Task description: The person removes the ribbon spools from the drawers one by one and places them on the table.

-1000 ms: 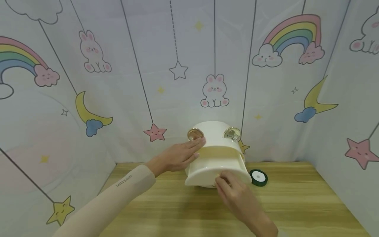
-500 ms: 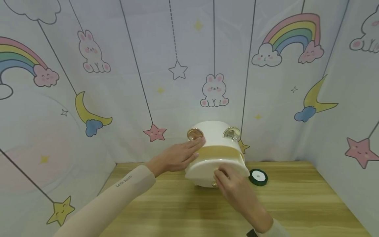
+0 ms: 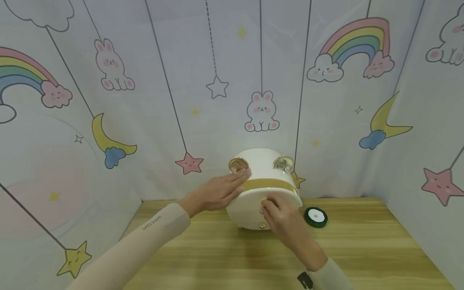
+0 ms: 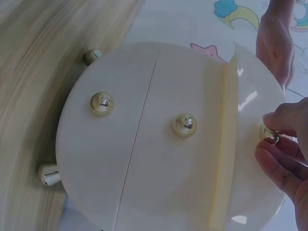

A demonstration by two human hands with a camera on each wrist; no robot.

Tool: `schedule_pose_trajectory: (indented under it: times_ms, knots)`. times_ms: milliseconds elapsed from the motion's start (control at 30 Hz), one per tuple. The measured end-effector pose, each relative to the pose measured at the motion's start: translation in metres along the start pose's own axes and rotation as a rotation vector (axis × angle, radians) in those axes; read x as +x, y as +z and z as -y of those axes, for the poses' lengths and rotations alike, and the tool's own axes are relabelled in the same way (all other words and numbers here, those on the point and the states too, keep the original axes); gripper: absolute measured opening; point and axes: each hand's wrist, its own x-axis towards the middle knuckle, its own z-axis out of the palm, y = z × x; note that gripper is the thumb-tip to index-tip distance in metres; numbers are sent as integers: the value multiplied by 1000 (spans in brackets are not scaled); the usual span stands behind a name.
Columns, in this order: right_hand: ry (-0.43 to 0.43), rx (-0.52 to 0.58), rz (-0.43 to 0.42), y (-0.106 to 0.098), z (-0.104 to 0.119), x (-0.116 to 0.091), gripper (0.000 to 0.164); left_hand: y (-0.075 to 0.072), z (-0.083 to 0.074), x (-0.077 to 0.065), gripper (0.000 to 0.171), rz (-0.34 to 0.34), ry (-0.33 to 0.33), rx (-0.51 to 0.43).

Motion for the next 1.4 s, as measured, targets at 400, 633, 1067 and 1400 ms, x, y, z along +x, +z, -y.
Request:
schedule_pose_trajectory:
  times_ms: [400,633,1067,1400]
  knots:
    - [34,1,25,11,-8,4,9,0,-3,0,60,2,-13,-1]
    - [55,-32,32,15,-12,9,20,1,-3,0,60,-6,-10,-7]
    - [90,-35,49,20,-17,10,19,3,-3,0,60,-15,-6,7]
    - [80,-25,36,21,-19,9,22,3,-3,0,60,-21,3,4]
